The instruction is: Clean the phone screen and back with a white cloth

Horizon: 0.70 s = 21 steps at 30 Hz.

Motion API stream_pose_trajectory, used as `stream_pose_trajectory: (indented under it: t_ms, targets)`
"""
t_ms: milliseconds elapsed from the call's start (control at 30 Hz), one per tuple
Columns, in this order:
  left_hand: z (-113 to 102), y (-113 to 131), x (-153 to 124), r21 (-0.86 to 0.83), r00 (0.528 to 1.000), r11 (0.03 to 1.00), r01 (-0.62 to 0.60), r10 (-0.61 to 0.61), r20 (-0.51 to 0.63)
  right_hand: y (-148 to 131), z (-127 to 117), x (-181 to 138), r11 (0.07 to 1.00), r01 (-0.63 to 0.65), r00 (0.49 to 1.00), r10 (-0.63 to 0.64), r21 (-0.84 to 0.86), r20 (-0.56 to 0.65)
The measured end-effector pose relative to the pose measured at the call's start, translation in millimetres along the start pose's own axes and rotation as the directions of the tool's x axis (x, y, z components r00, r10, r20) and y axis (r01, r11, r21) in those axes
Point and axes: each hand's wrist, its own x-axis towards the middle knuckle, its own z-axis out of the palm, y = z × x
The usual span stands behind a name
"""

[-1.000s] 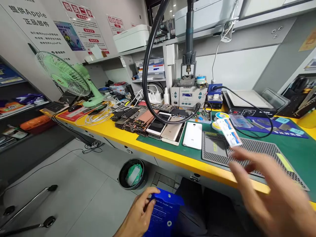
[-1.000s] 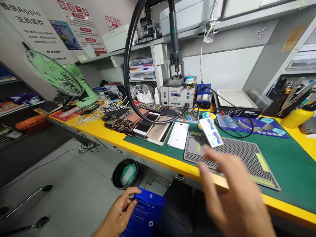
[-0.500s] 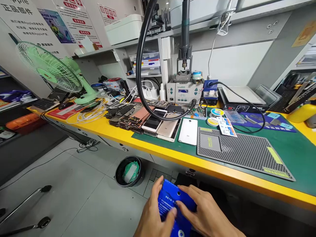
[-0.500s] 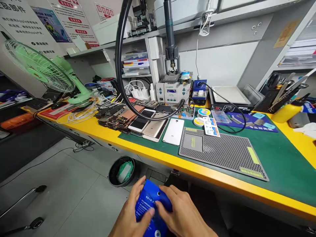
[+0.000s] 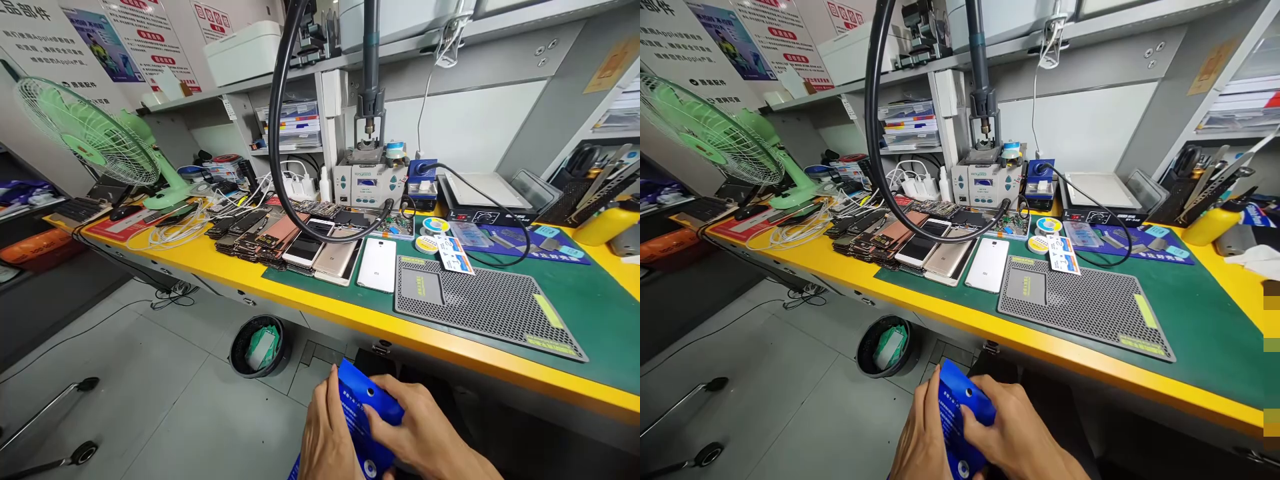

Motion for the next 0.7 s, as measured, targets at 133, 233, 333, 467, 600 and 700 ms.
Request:
stream_pose_trajectory:
  t_ms: [133, 233, 333, 467, 600, 700]
  targets:
    - [3.4, -4.4, 2.6, 0.082, 0.999, 0.996, -0.027, 0.029, -0.019, 3.6, 6.8, -1.5, 0.991, 0.089, 0.992, -0.097, -0.096, -0.086]
    - [7.4, -8.5, 2.3, 0.137, 0.999, 0.990, -0.041, 0.044, -0.020, 3.4, 10.1, -3.4, 0.989, 0.063, 0.990, -0.079, -0.133, -0.115]
    - [9.6, -12.0, 0.9, 0.178, 0.998, 0.982, -0.058, 0.062, -0.019, 0.9, 7.4, -4.7, 0.994, 0.023, 0.996, -0.032, -0.108, -0.086]
    - [9.4, -14.5, -0.8, 0.224, 0.996, 0.972, -0.077, 0.085, -0.026, -3.0, -1.7, -6.2, 0.998, -0.018, 1.000, 0.017, -0.053, -0.018]
    - [9.9, -17.4, -2.8, 0.253, 0.989, 0.960, -0.116, 0.135, -0.056, -6.5, -5.1, -6.6, 0.993, -0.100, 0.994, 0.097, 0.061, 0.058]
    - [12.8, -19.8, -5.3, 0.271, 0.980, 0.952, -0.141, 0.173, -0.097, -5.9, -0.1, -6.9, 0.976, -0.170, 0.984, 0.162, 0.135, 0.073]
